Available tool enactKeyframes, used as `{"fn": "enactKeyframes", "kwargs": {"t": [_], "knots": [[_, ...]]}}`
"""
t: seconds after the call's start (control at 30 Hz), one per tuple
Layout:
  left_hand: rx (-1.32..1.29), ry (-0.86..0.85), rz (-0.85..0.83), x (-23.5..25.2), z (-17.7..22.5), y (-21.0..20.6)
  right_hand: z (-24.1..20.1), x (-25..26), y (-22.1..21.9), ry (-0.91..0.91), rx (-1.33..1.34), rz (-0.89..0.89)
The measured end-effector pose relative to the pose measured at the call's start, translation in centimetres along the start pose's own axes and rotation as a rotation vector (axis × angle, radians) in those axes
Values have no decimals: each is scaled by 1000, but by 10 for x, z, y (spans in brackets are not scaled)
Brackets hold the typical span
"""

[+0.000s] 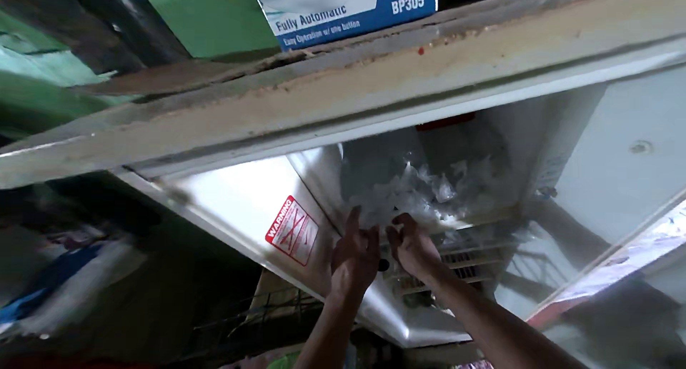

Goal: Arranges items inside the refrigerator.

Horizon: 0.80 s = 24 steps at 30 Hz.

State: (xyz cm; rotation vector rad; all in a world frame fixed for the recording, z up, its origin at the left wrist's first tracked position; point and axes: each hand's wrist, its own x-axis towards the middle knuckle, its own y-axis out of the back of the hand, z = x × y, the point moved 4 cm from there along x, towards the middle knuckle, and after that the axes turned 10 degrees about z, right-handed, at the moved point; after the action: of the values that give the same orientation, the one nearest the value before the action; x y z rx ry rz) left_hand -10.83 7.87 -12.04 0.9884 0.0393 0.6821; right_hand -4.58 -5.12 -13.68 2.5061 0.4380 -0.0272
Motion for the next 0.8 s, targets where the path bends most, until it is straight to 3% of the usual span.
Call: {"fn": "enactKeyframes", "kwargs": {"t": [0.1, 0.17, 0.23, 0.3, 0.43, 0.5, 0.6, 0.67, 0.8], "knots": [[-89, 77, -122, 17, -6, -2, -1, 1, 4, -26, -12, -35], [-426, 177, -35, 14, -8, -1, 9, -6, 5, -34, -72, -127], [-862, 413, 4, -12, -11, -5, 15, -30, 3, -38, -166, -248], [-1227, 661, -113, -54, -18, -27, 18, -55, -4, -40, -232, -317], [-1411, 1022, -296, -109, -33, -61, 27, -84, -32, 42, -298, -301], [-1444, 1064, -337, -116, -34, -59, 21, -91, -45, 106, -345, -283], [-1535, 953, -244, -110, -43, -49, -2, -96, -58, 236, -435, -280], [-1595, 875, -185, -100, -54, -45, -25, -86, -51, 308, -457, -148], [-1691, 1023, -215, -79, -66, -47, -73, -25, -15, 268, -499, 110]]}}
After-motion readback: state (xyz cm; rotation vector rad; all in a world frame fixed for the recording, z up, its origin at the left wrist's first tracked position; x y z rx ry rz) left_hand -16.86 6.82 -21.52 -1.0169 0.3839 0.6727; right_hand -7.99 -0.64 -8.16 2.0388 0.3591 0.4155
